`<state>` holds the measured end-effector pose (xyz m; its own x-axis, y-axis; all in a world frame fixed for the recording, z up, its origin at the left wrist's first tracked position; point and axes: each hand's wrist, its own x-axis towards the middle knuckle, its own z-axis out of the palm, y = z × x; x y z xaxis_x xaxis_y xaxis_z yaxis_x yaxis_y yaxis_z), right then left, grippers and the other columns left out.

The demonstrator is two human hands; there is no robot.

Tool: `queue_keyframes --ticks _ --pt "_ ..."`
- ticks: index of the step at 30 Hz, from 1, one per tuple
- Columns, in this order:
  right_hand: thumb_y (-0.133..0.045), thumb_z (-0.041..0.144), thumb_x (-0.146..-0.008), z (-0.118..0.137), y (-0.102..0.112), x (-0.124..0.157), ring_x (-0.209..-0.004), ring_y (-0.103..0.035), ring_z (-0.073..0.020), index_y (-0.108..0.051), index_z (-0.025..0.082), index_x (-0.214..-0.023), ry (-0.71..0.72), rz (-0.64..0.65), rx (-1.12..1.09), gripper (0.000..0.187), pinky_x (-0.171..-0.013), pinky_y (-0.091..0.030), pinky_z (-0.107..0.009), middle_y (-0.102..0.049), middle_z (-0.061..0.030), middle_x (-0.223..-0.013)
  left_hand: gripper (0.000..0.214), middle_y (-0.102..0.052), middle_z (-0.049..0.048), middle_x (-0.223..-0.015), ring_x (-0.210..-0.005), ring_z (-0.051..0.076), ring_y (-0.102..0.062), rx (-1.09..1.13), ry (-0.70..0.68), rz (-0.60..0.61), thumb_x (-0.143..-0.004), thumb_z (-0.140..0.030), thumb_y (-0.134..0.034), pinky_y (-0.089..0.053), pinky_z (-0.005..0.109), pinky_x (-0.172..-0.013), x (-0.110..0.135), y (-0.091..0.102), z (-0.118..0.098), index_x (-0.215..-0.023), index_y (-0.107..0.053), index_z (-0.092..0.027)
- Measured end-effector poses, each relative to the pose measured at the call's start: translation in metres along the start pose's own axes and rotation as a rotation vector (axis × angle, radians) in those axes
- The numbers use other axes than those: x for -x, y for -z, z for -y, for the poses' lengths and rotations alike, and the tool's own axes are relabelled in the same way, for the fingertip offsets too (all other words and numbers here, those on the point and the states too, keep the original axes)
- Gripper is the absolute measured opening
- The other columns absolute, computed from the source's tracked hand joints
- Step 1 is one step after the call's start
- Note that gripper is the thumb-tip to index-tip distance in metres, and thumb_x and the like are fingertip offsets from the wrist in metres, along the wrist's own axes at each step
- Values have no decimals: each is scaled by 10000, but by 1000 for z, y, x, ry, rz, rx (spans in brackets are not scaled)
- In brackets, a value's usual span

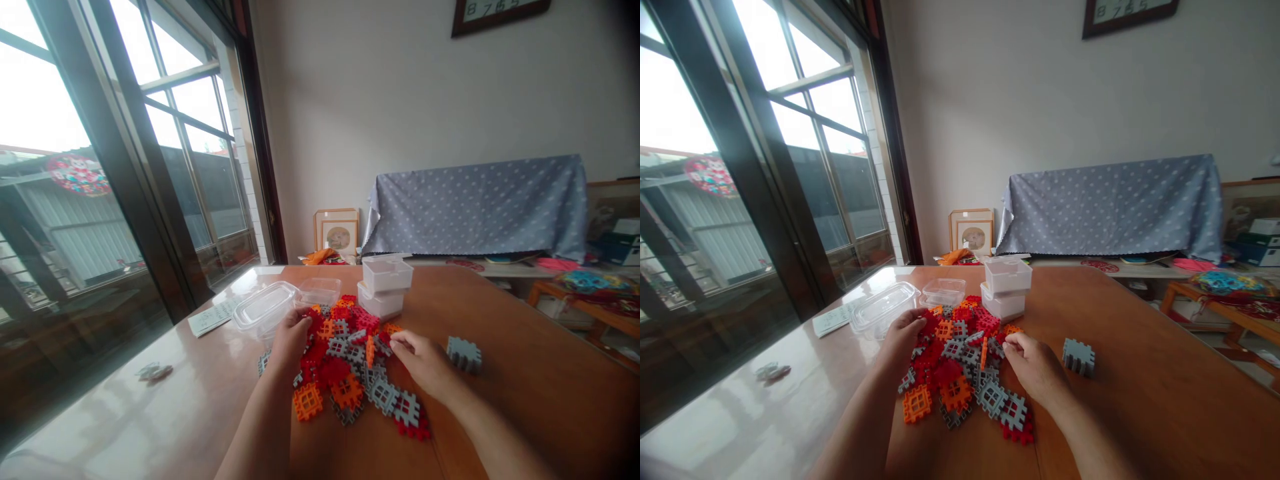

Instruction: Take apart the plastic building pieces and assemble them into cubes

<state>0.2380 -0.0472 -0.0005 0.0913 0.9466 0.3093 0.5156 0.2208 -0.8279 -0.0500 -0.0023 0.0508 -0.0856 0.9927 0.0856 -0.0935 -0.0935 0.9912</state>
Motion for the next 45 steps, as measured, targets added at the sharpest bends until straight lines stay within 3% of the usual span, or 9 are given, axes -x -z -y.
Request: queue_keyframes --ticks 4,10,14,18,24,27,32,37,45 --pt "-597 495 -855 0 1 0 -827 -722 -258 -769 274 -960 19 -16 20 298 -812 -542 -365 -794 -30 -883 314 -693 15 -747 -612 120 -620 105 72 29 -705 -234 -648 -486 218 -571 3 -3 -5 -1009 -679 -166" --pt "-582 470 -902 20 3 7 -903 -709 -247 -733 262 -1081 105 -49 37 313 -836 -550 -359 -771 -47 -990 294 -663 10 -792 -683 120 -641 236 113 143 -685 -219 -707 -533 240 -672 14 -16 -11 -969 -642 -177" --pt "-608 439 -904 47 2 18 -1078 -674 -258 -641 286 -1293 242 -30 119 419 -894 -563 -365 -683 -70 -1252 407 -612 -15 -784 -674 111 -620 283 153 239 -669 -191 -757 -559 272 -703 29 -33 -15 -1051 -616 -182" --pt "-681 404 -865 67 1 28 -1341 -515 -300 -465 325 -1478 357 -20 217 655 -1065 -501 -424 -503 -72 -1489 461 -566 -43 -755 -678 110 -609 299 206 351 -679 -168 -770 -573 307 -735 46 -51 -18 -1107 -601 -192" --pt "-739 393 -842 70 3 30 -1273 -547 -310 -483 314 -1461 432 -29 334 675 -1075 -486 -465 -568 -89 -1379 454 -625 -12 -815 -716 116 -616 297 229 459 -685 -169 -789 -537 260 -706 60 -66 -18 -1091 -587 -172" --pt "-747 383 -838 69 4 28 -1191 -588 -300 -548 305 -1399 425 -16 346 600 -1017 -513 -439 -626 -84 -1270 487 -639 -3 -823 -712 115 -622 299 232 521 -690 -218 -832 -502 236 -692 63 -68 -15 -1107 -584 -170" --pt "-715 294 -801 61 18 22 -1142 -610 -267 -619 285 -1279 357 26 337 487 -983 -507 -381 -649 -56 -1204 564 -679 59 -967 -879 181 -671 284 217 575 -727 -326 -857 -511 323 -850 66 -68 -15 -1188 -570 -174" --pt "-668 268 -780 31 46 7 -1159 -600 -244 -598 263 -1300 199 -29 385 525 -1014 -466 -353 -622 -57 -1249 544 -684 85 -1065 -973 212 -674 172 135 481 -797 -402 -800 -499 360 -909 60 -60 -20 -1236 -564 -183" --pt "-661 274 -766 0 55 -1 -1129 -581 -258 -634 239 -1287 27 168 575 523 -960 -444 -341 -622 -74 -1208 352 -700 75 -1025 -911 191 -656 -83 -53 395 -866 -425 -698 -509 320 -838 44 -50 -11 -1096 -644 -163"
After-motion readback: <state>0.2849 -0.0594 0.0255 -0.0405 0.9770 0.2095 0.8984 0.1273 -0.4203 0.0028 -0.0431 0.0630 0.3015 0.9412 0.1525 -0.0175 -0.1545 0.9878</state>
